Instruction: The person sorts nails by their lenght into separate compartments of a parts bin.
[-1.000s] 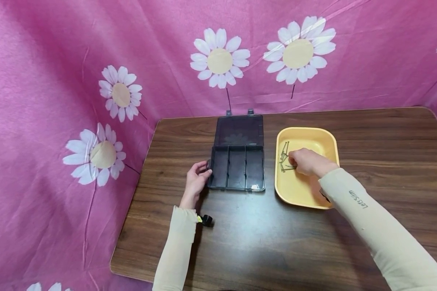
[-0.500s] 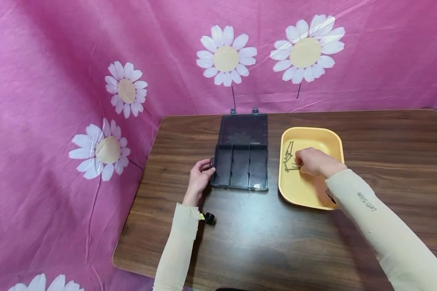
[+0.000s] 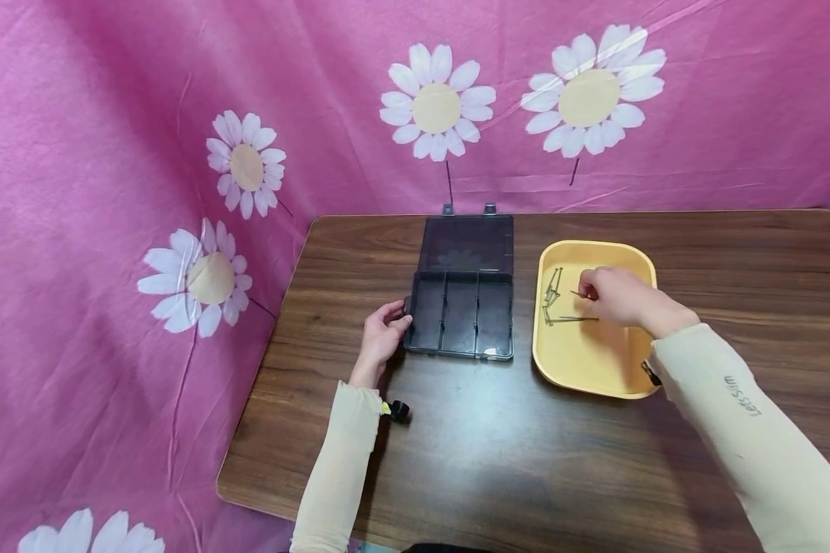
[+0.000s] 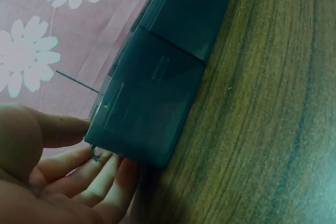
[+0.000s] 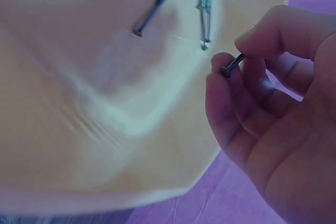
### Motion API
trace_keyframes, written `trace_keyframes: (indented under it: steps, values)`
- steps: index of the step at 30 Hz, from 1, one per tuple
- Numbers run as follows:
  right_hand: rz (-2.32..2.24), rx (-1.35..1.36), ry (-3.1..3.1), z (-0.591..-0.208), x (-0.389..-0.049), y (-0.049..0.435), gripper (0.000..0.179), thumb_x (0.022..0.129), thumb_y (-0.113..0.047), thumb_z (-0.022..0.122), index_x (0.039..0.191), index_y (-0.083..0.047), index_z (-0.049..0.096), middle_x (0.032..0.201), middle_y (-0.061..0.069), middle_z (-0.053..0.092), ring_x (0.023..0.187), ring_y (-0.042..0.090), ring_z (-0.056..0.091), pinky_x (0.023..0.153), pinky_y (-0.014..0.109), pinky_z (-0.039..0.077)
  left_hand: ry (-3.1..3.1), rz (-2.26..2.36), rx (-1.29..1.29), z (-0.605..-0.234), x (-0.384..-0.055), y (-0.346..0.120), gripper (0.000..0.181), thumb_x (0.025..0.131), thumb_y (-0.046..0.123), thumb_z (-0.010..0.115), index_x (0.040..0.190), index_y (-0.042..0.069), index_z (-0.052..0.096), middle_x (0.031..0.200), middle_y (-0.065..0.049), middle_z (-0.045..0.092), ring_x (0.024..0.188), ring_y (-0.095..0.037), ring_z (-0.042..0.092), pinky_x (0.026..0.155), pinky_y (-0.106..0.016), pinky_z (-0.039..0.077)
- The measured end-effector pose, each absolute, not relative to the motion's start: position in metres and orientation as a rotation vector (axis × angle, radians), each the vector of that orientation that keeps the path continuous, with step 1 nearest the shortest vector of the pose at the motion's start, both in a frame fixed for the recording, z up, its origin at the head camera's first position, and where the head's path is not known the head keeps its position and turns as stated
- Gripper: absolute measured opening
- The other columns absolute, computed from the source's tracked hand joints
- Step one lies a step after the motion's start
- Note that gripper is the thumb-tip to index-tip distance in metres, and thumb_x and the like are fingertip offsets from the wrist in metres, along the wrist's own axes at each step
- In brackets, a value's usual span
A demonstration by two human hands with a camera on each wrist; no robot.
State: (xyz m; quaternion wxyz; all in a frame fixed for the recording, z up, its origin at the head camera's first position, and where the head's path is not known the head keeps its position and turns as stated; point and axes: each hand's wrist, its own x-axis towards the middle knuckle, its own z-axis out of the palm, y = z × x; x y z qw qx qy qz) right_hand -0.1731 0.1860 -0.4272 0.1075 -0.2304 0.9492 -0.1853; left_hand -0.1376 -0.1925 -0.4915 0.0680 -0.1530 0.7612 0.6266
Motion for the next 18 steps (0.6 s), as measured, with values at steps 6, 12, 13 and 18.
trace_keyframes:
  steps: [6, 12, 13, 18]
  values:
    - [-0.641, -0.688, 2.851, -0.415, -0.169, 0.192, 0.009, 0.07, -0.006, 0.062, 0.077, -0.006, 0.056, 0.063, 0.0, 0.049, 0.06, 0.015, 0.044, 0.057, 0.029, 0.033, 2.317, 1.851, -0.455, -0.492, -0.139, -0.192, 0.037, 0.083, 0.006, 0.061, 0.119, 0.007, 0.055, 0.116, -0.014, 0.059, 0.081, -0.008, 0.059, 0.059, -0.02, 0.046]
    - [-0.675, -0.659, 2.879, -0.409, -0.165, 0.196, 0.01, 0.071, -0.005, 0.062, 0.078, -0.008, 0.056, 0.064, -0.001, 0.051, 0.062, 0.014, 0.044, 0.058, 0.029, 0.034, 2.318, 1.846, -0.466, -0.491, -0.139, -0.192, 0.036, 0.082, 0.006, 0.061, 0.118, 0.007, 0.055, 0.114, -0.014, 0.06, 0.077, -0.008, 0.057, 0.059, -0.02, 0.045]
    - [-0.686, -0.646, 2.878, -0.409, -0.164, 0.196, 0.01, 0.071, -0.004, 0.062, 0.079, -0.007, 0.056, 0.065, 0.0, 0.051, 0.062, 0.014, 0.044, 0.058, 0.029, 0.035, 2.317, 1.843, -0.468, -0.491, -0.139, -0.192, 0.036, 0.082, 0.007, 0.061, 0.118, 0.008, 0.056, 0.114, -0.014, 0.06, 0.077, -0.008, 0.057, 0.059, -0.02, 0.045]
    - [-0.75, -0.606, 2.892, -0.407, -0.161, 0.197, 0.011, 0.071, -0.002, 0.062, 0.08, -0.007, 0.057, 0.066, 0.001, 0.052, 0.063, 0.014, 0.045, 0.06, 0.028, 0.036, 2.307, 1.819, -0.486, -0.489, -0.138, -0.192, 0.039, 0.081, 0.009, 0.064, 0.119, 0.011, 0.055, 0.112, -0.012, 0.061, 0.079, -0.008, 0.058, 0.062, -0.021, 0.045]
